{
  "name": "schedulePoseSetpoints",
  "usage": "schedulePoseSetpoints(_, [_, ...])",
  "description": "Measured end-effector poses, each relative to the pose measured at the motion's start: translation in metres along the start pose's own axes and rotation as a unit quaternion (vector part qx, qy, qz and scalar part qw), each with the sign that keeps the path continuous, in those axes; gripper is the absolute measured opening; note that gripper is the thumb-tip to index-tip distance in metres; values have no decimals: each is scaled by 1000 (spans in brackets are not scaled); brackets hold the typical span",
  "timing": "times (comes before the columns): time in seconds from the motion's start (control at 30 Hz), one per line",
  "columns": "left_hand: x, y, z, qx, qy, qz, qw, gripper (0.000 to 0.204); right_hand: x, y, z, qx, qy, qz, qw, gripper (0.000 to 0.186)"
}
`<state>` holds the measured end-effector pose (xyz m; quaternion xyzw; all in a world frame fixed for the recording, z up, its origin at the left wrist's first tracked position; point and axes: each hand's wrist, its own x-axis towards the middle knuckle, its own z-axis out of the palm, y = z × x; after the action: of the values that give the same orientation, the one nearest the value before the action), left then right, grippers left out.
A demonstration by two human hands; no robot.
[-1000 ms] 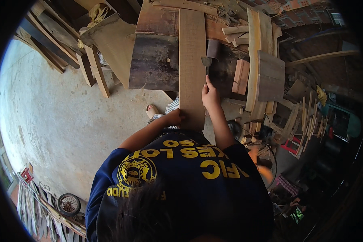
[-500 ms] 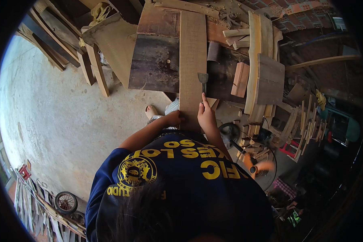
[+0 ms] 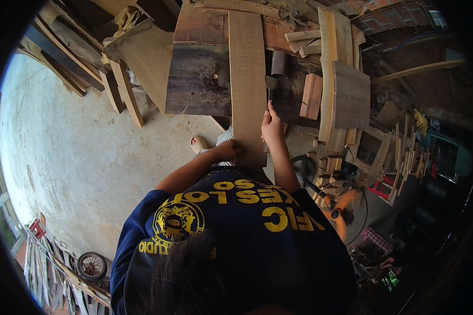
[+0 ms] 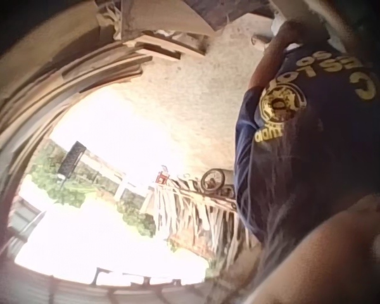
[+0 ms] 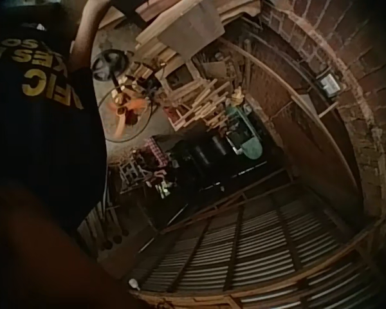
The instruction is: The person smooths or carves wooden planks using a hand chisel.
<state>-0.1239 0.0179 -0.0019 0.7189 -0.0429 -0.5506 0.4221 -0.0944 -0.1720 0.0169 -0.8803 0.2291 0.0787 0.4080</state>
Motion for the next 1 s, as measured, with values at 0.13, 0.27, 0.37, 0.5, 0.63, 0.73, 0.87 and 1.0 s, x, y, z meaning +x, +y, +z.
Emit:
schedulePoseSetpoints(0.13, [11,-28,3,-1,34,53,998,47,-42,-30,-14,-66,-40,-18,997,48])
schedulePoseSetpoints(0.27, [-4,-17,-6,-66,10,6,998,44,-82,-31,-23,-50,-64,-45,996,52])
schedulePoseSetpoints(0.37, [-17,-3,-11,-76,22,18,997,42,-103,-25,-30,-27,-103,-59,993,56])
schedulePoseSetpoints(0.5, [7,-37,-2,-87,26,50,995,43,-113,-27,-38,-22,-140,-73,987,59])
schedulePoseSetpoints(0.63, [-13,-10,-17,-171,40,-2,984,41,-111,-28,-36,-25,-149,-52,987,59])
schedulePoseSetpoints(0.73, [-5,-21,-37,-105,263,12,959,28,-99,-40,-34,-55,-139,-76,986,58])
schedulePoseSetpoints(0.87, [0,-25,-100,71,679,124,720,20,-62,-68,-36,-131,-122,-26,984,55])
schedulePoseSetpoints(1.0, [19,-52,-173,52,735,-102,669,41,7,-92,-17,-142,-100,-68,982,54])
